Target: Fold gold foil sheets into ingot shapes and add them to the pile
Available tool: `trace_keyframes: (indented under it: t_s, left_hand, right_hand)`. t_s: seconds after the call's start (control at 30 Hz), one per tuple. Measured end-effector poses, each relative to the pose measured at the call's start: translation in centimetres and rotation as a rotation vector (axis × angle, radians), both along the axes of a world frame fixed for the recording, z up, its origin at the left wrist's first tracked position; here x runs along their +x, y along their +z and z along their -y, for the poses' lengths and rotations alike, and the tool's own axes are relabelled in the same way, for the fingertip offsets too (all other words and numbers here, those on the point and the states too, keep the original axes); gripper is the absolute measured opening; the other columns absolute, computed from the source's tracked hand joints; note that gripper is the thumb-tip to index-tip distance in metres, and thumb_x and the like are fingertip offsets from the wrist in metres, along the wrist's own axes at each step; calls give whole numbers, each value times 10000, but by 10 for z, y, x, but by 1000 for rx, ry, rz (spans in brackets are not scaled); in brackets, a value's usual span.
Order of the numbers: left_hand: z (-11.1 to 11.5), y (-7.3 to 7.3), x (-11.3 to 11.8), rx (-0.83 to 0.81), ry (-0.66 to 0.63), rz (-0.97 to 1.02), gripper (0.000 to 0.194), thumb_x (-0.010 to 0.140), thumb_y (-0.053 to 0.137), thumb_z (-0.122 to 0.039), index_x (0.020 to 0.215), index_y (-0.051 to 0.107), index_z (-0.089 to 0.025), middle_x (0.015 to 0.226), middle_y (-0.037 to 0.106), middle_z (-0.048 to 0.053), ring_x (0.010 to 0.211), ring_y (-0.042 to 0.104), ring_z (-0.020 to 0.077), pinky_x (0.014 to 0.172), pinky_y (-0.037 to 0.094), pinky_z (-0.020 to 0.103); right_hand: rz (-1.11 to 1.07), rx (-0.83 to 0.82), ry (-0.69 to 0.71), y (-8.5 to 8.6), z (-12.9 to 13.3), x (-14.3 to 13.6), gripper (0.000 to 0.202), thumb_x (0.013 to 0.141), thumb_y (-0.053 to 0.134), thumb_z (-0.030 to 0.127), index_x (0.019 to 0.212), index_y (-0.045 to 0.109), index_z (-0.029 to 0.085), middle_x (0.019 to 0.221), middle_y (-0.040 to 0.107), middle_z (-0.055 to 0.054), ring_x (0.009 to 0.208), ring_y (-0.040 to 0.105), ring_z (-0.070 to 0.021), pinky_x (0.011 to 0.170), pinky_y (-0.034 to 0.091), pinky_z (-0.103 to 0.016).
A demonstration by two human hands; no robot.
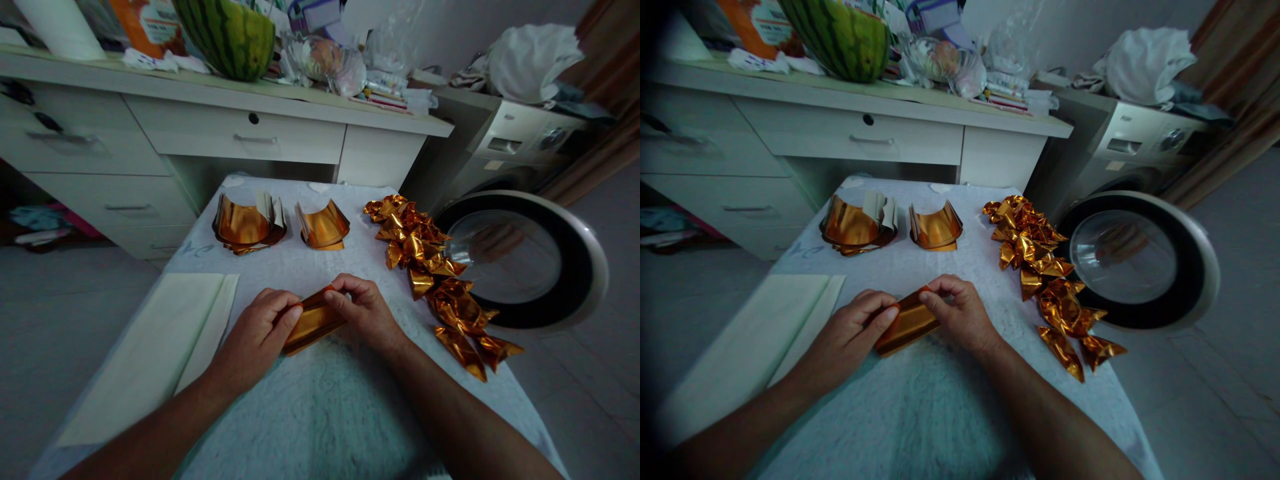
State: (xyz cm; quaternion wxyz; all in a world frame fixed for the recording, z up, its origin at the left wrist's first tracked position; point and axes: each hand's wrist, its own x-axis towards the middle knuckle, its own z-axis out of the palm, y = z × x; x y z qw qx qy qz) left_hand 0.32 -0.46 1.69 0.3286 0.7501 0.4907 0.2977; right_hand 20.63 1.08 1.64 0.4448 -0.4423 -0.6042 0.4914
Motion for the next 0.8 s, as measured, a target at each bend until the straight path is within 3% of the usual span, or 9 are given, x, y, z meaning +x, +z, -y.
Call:
trace_keyframes:
  t_s: [0.8]
  left_hand:
    - [2,1,-1,4,-2,-5,258,968,425,-342,813,590,-220,798,589,10,815,560,198,751,442,327]
  right_hand:
    - [14,-7,4,2,1,0,269,858,642,449,749,660,203,703,571,2,669,511,-129,596,384,-243]
